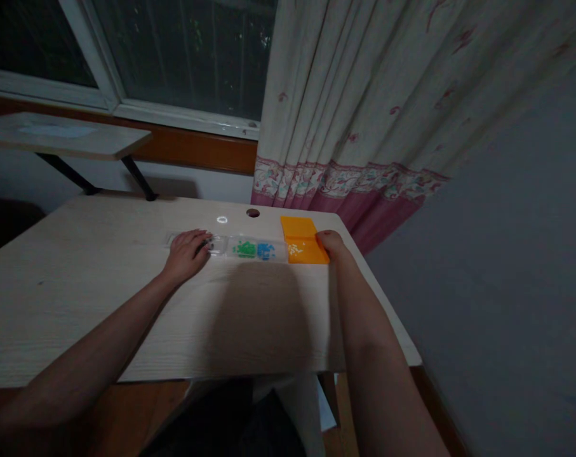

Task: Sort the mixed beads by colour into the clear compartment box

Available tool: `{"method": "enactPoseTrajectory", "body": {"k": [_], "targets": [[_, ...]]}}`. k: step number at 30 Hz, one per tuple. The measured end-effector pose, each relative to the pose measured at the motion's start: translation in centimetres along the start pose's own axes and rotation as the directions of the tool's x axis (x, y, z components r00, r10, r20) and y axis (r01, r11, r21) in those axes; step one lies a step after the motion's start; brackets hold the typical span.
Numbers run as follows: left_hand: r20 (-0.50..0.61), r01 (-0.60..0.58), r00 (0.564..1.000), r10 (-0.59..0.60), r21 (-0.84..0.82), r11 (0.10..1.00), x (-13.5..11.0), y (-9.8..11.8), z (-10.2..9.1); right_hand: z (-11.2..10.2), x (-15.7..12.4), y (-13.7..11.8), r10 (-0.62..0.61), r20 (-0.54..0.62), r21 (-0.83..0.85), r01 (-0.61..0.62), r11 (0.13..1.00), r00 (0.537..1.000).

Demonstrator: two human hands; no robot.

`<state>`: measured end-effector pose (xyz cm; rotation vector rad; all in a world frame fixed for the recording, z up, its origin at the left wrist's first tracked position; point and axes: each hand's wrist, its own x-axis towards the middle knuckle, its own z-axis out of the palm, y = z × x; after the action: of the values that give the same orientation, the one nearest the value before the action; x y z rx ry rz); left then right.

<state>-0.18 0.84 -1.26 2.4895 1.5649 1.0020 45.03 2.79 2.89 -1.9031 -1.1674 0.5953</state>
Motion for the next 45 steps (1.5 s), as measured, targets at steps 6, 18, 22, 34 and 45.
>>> {"method": "enactPoseTrajectory", "body": {"k": [6,18,22,34,45], "targets": [[-0.01,-0.009,1.0,0.008,-0.005,1.0,0.0,-0.1,0.1,0.0,0.5,1.0,0.094,0.025,0.186,-0.097,0.978,0.995],[0.017,0.006,1.0,-0.006,-0.005,1.0,0.0,-0.3,0.1,-0.7,-0.3,5.1,-0.001,-0.052,0.441,0.024,0.897,0.999],[0.015,0.007,1.0,-0.007,-0.01,1.0,0.0,-0.3,0.0,-1.0,-0.1,6.0,-0.014,-0.063,0.467,0.042,0.883,0.998],[0.023,0.006,1.0,-0.006,-0.004,1.0,0.0,-0.3,0.0,-0.2,-1.6,6.5,-0.434,-0.015,-0.215,0.421,0.881,0.901],[0.007,-0.005,1.0,0.005,0.002,1.0,0.1,-0.2,0.0,1.5,-7.3,-1.3,-0.614,0.253,-0.577,0.626,0.525,0.748]]}}
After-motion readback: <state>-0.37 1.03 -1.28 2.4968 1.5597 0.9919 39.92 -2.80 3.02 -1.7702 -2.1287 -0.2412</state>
